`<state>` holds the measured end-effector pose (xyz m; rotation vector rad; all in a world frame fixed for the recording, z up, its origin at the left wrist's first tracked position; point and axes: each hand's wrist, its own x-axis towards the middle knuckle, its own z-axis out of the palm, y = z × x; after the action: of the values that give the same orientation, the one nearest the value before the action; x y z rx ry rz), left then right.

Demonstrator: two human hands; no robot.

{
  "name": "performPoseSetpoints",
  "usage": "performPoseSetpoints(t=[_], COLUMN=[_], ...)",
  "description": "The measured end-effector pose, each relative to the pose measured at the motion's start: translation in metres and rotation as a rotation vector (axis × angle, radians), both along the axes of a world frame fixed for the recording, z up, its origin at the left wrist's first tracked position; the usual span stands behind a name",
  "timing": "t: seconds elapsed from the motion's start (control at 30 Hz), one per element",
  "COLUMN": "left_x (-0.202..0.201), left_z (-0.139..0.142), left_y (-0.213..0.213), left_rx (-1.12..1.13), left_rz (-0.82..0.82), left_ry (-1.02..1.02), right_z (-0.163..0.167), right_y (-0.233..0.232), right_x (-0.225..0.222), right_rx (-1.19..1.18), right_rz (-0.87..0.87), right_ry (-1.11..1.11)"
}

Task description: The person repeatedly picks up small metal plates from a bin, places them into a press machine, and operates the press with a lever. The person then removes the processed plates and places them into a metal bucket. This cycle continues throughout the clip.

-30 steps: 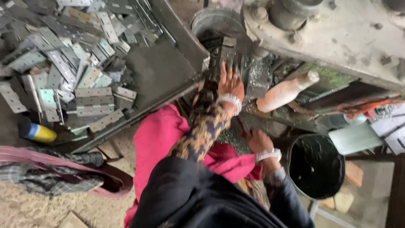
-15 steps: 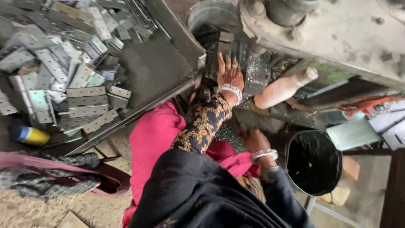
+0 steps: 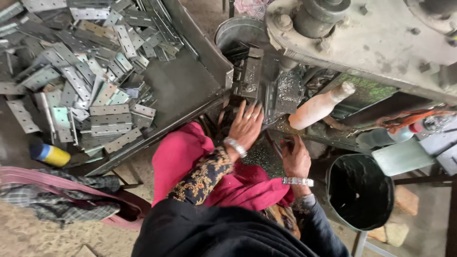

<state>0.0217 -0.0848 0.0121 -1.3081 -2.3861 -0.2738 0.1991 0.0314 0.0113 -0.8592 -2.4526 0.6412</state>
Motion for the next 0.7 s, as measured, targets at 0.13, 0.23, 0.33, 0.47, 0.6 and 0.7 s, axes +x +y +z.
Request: performPoseSetpoints(t=[0.13,0.23,0.33,0.47,0.6,0.7], left_x=[-0.011,-0.018,-0.008,-0.001,-0.008,-0.007], left_z=[-0.007,0.013,0.032,0.019,-0.013,-0.025], left_y=[0.003,0.061,0.108,0.102,0.050,0.022], left_rx=[0.230,0.461,0.020,0.158,0.290,0.173], left_rz=[-0.170,-0.038,0.116,0.146,0.001,-0.138], left_ry=[-0.176,0.006,-0.011,-0.161,0.016,0.193], right_z=[0.005,0.004,0.005,0.008,0.004,0.000], right_y=[-0.002,-0.002,-0.001,-0.001,-0.002,0.000], right_x=[-0.004,-0.004,-0.003,-0.004,-0.004,-0.002], right_rx=[-0.119,-0.123,-0.187,-0.338,-0.029,-0.323], right_rz=[-0.042,-0.036,-0.046,-0.023,0.091,0.021], right_ry=[-0.170,-0.187,-0.255,-0.463,-0.344,-0.486])
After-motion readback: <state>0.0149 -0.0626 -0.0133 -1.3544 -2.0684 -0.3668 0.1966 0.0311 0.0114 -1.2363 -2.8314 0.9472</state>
